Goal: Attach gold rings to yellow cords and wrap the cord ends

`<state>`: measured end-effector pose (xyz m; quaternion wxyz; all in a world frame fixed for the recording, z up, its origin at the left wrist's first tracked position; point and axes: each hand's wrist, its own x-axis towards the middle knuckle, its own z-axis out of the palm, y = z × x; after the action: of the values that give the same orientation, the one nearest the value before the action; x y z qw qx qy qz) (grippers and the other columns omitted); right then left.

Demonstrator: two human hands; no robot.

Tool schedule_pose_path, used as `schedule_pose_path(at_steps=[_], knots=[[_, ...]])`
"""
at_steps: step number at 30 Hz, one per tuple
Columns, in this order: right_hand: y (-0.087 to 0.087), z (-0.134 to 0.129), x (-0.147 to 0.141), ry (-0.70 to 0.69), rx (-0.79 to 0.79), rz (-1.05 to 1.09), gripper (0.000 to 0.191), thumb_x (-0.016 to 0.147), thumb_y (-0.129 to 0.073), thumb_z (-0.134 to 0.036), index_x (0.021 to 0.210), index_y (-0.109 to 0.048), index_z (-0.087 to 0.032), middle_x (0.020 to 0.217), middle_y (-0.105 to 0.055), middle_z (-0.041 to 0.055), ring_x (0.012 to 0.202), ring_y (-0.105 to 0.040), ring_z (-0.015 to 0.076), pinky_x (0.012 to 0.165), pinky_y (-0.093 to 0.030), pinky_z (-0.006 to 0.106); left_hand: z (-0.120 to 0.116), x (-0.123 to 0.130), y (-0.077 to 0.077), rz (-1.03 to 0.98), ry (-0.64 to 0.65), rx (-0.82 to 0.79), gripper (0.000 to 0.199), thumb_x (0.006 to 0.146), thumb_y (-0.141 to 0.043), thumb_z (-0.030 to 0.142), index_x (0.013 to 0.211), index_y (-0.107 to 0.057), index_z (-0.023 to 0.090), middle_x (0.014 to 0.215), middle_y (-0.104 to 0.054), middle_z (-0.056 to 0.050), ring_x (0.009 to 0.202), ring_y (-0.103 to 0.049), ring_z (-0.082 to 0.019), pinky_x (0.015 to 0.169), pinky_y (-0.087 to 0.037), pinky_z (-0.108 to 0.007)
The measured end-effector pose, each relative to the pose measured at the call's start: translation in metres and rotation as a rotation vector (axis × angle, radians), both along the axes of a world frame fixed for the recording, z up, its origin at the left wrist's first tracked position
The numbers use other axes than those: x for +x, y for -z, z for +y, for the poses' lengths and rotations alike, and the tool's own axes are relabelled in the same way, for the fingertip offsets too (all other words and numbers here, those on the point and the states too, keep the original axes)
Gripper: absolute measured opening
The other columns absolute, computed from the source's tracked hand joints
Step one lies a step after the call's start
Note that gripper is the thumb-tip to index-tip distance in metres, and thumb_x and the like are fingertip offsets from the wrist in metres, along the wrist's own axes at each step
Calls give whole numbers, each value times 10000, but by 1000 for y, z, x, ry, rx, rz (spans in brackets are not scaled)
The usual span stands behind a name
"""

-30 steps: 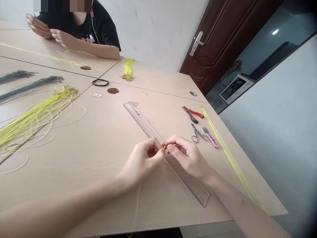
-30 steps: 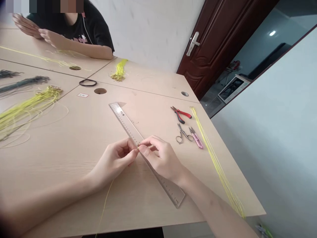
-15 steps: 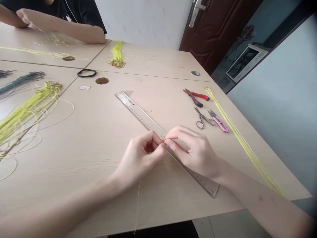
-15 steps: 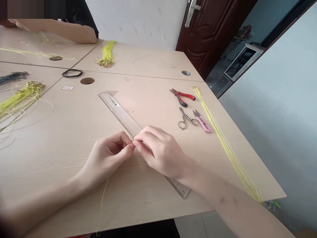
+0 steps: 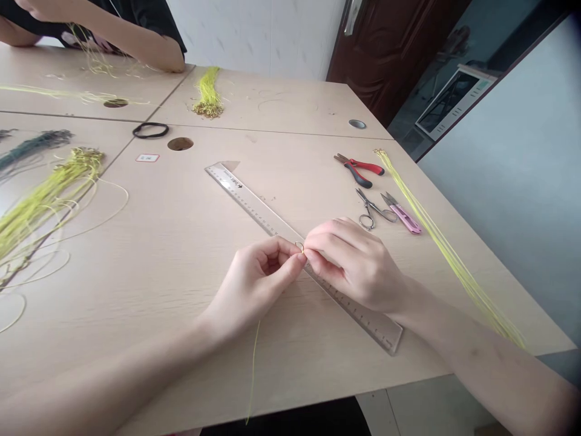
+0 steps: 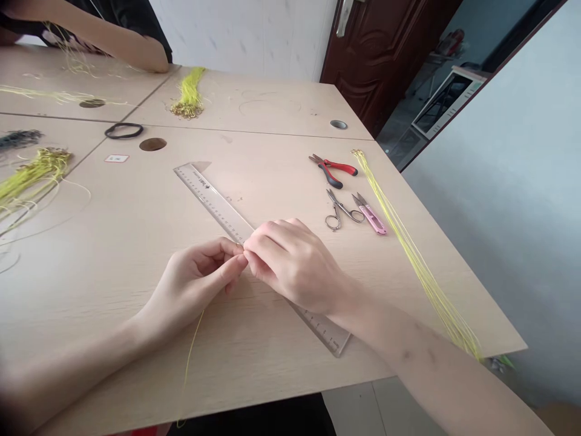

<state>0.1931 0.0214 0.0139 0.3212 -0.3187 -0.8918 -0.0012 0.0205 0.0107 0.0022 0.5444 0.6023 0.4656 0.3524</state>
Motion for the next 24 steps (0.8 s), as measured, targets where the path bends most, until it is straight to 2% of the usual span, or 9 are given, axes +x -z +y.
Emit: schedule_pose_path(at_steps=[8, 15, 21, 24], knots=[[5, 3, 1, 20, 18, 1, 175, 914, -420, -160, 789, -542, -157, 769, -603, 31, 724, -542, 127, 698, -419, 269, 0, -3, 3, 78, -9, 78, 209, 831, -559, 375, 707, -592, 211, 549, -469, 36, 520, -415, -99, 465, -325, -182], [8, 3, 0, 8, 21, 41, 212, 913, -419, -141, 753, -558, -147, 765, -607, 22, 724, -538, 113, 690, -415, 256, 2, -3, 1, 164, -5, 81, 212, 822, -561, 363, 686, -577, 201, 571, -502, 36, 544, -440, -98, 476, -324, -171], [6, 1, -2, 37, -73, 37, 211, 907, -418, -149, 742, -549, -154, 764, -586, 20, 704, -520, 111, 698, -424, 257, 3, -6, 1, 218, -17, 123, 227, 822, -551, 384, 686, -578, 204, 568, -526, 43, 552, -456, -99, 495, -342, -165], [7, 0, -4, 47, -163, 116, 147, 868, -460, -125, 744, -538, -146, 753, -575, 11, 702, -522, 108, 699, -426, 254, 5, -7, 5, 242, -29, 158, 260, 811, -553, 434, 683, -580, 211, 570, -547, 39, 540, -469, -111, 471, -347, -177]])
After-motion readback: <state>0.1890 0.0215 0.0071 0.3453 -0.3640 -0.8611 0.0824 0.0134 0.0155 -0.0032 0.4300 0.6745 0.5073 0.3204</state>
